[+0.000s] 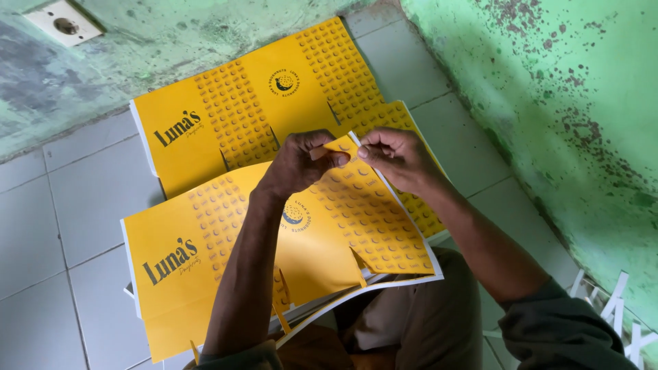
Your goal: Manually tearing off excess white paper margins from yellow printed packaging sheets.
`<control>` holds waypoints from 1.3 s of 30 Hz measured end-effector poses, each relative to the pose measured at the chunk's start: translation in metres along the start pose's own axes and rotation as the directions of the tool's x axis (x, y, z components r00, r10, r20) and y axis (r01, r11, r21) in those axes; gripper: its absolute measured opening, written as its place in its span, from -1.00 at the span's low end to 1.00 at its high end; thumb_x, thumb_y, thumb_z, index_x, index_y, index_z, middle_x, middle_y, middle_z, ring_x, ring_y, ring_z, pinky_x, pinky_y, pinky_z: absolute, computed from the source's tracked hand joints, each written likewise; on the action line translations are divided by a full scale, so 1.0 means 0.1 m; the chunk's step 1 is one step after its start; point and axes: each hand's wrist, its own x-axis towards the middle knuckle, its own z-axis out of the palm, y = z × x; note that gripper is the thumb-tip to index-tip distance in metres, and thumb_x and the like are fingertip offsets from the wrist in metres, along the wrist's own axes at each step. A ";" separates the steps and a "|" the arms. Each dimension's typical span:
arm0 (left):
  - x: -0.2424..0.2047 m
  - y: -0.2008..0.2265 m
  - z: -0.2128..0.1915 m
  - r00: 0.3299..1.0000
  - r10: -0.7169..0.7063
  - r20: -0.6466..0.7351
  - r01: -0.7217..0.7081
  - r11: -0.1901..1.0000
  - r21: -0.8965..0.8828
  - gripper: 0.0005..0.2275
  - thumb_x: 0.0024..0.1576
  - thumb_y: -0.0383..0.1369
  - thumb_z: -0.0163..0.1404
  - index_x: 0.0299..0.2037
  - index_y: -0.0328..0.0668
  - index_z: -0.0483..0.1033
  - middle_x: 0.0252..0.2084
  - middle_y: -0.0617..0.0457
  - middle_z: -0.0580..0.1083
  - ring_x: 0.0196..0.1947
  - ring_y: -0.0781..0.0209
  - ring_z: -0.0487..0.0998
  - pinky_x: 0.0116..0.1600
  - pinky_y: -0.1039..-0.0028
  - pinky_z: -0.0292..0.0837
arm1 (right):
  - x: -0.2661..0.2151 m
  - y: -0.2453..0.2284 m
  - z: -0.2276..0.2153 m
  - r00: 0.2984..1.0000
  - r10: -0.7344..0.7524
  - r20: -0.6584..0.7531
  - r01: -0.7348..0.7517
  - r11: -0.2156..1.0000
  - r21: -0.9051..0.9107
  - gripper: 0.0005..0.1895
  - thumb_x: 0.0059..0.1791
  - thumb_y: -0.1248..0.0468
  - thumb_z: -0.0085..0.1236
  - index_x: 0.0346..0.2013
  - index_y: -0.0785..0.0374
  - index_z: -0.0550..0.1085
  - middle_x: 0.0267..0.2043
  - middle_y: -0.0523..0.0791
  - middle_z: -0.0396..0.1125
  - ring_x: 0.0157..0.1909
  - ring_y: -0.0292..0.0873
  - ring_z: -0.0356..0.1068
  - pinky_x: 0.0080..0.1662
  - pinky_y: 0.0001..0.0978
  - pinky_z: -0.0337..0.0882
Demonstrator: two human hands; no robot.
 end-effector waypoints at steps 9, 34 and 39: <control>-0.01 -0.22 0.00 0.999 -0.014 -0.048 0.016 0.999 0.037 -0.90 0.07 -0.44 0.30 -0.34 -0.26 0.64 -0.51 -0.08 0.59 -0.51 0.21 0.53 -0.20 0.39 0.45 | -0.16 0.00 0.06 0.964 0.114 -0.238 -0.083 0.987 0.140 -0.86 0.09 0.35 0.19 -0.18 0.44 0.54 -0.45 -0.12 0.39 -0.32 -0.38 0.39 -0.20 -0.50 0.44; 0.25 -1.08 -0.06 0.993 -0.021 -0.119 0.035 0.992 0.119 -0.85 0.10 -0.44 0.31 -0.40 -0.23 0.58 -0.69 0.02 0.43 -0.68 0.39 0.21 -0.43 0.56 0.20 | -1.09 0.36 -0.18 0.889 0.374 -0.264 -0.415 0.903 -0.116 -0.90 0.01 0.35 0.29 -0.31 0.36 0.65 -0.60 -0.02 0.34 -0.44 -0.27 0.28 -0.34 -0.41 0.26; 0.29 -1.23 -0.03 0.989 -0.033 -0.141 0.045 0.996 0.079 -0.87 0.11 -0.43 0.31 -0.38 -0.20 0.59 -0.68 0.09 0.42 -0.66 0.43 0.22 -0.45 0.60 0.17 | -1.22 0.54 -0.10 0.755 0.413 -0.509 -0.405 0.905 0.133 -0.91 0.04 0.37 0.25 -0.34 0.31 0.61 -0.58 -0.13 0.31 -0.44 -0.34 0.29 -0.32 -0.51 0.34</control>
